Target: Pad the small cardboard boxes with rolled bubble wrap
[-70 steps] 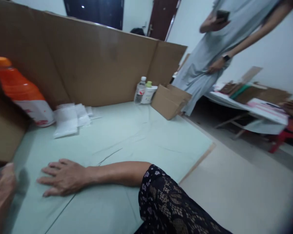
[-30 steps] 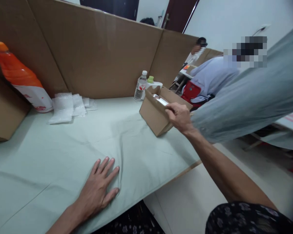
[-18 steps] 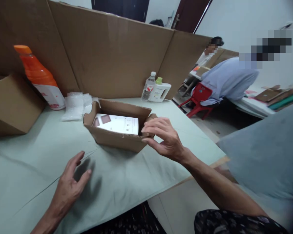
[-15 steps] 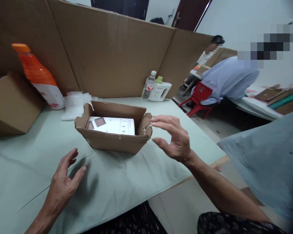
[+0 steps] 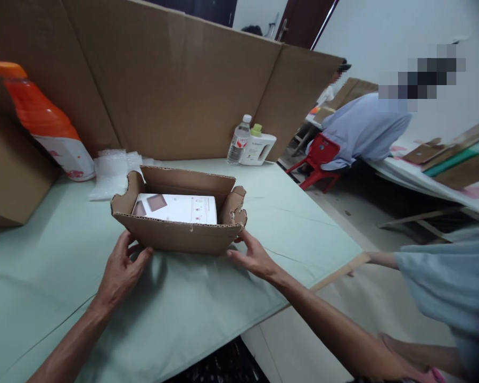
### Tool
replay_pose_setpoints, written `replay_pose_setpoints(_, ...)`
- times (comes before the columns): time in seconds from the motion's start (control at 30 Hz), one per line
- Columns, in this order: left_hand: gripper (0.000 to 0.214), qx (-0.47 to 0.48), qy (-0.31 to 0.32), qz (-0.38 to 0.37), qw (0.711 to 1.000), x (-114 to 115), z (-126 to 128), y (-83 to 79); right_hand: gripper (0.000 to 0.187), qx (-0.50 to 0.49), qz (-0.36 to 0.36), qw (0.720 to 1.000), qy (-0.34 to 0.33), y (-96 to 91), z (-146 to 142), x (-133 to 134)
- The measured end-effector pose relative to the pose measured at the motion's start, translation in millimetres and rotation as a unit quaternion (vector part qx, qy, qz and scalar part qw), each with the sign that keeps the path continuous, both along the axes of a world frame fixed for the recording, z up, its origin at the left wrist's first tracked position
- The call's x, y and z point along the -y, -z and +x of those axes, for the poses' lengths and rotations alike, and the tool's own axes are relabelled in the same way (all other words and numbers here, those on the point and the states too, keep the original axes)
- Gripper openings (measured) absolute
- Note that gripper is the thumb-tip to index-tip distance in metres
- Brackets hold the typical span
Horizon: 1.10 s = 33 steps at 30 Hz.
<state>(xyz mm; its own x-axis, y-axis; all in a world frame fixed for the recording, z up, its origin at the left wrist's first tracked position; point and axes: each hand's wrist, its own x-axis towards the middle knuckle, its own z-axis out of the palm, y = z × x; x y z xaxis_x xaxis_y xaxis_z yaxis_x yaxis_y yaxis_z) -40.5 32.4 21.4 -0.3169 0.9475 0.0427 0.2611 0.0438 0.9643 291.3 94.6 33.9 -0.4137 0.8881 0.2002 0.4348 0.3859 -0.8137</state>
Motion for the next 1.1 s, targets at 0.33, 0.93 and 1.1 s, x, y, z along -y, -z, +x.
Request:
replay_pose_setpoints(0.33,0.058,-0.008,-0.074,0.071,0.995,-53.6,22.5,-3.3,0.048,-0.058,-0.001,0.998,0.028,13.5,-56.3,-106.4)
replay_pose_setpoints(0.93,0.025,-0.449,-0.144,0.028,0.882,-154.8,-110.6,15.3,0.039,-0.041,0.016,0.998,0.055,41.7,-67.0,-118.3)
replay_pose_setpoints(1.1,0.016,-0.485,-0.121,0.122,0.858,-83.8,-95.3,-1.2,0.042,-0.040,0.019,0.997,0.056,41.5,-67.5,-119.4)
